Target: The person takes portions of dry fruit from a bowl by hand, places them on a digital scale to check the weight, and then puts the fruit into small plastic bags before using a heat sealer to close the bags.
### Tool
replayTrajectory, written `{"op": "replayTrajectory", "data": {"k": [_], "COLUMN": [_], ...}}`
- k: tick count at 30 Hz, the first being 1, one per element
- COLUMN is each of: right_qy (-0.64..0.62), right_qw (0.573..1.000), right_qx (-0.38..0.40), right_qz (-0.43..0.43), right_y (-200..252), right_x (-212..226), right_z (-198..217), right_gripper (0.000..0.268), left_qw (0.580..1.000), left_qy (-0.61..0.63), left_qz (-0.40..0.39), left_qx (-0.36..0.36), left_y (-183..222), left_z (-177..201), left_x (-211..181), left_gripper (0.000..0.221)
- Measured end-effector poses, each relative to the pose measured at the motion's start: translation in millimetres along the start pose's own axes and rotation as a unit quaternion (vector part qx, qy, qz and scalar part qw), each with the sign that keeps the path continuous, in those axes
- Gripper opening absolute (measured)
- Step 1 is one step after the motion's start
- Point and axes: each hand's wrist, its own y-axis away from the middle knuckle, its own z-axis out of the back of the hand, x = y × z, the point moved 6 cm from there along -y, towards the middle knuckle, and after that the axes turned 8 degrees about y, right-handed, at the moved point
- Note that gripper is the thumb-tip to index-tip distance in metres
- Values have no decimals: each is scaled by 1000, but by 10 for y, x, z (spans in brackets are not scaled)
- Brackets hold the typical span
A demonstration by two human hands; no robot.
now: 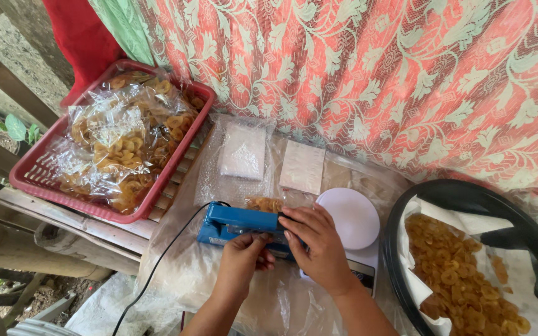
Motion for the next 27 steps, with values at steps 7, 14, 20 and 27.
{"op": "replayTrajectory", "data": {"k": [7,14,20,27], "right_qy": [-5,-218,-156,-544], "right_qw": [999,963,976,664], "right_qx": [43,73,106,95], "right_qz": [16,-140,-112,-503], "right_y": [-300,141,938,1706], "right_x": [109,-327,-551,-573], "right_z": [169,275,51,-345], "right_gripper": [37,75,91,52], "left_qw": [1000,998,982,981], "left_qy": [9,39,25,-19], "left_qz": [-17,-33,5,-161], "left_qx": [0,40,189,111], "left_y": [6,192,807,958], "left_z": [-48,-319,-993,-897], "left_x": [-62,-256,-226,-449], "left_gripper": [23,24,21,28]}}
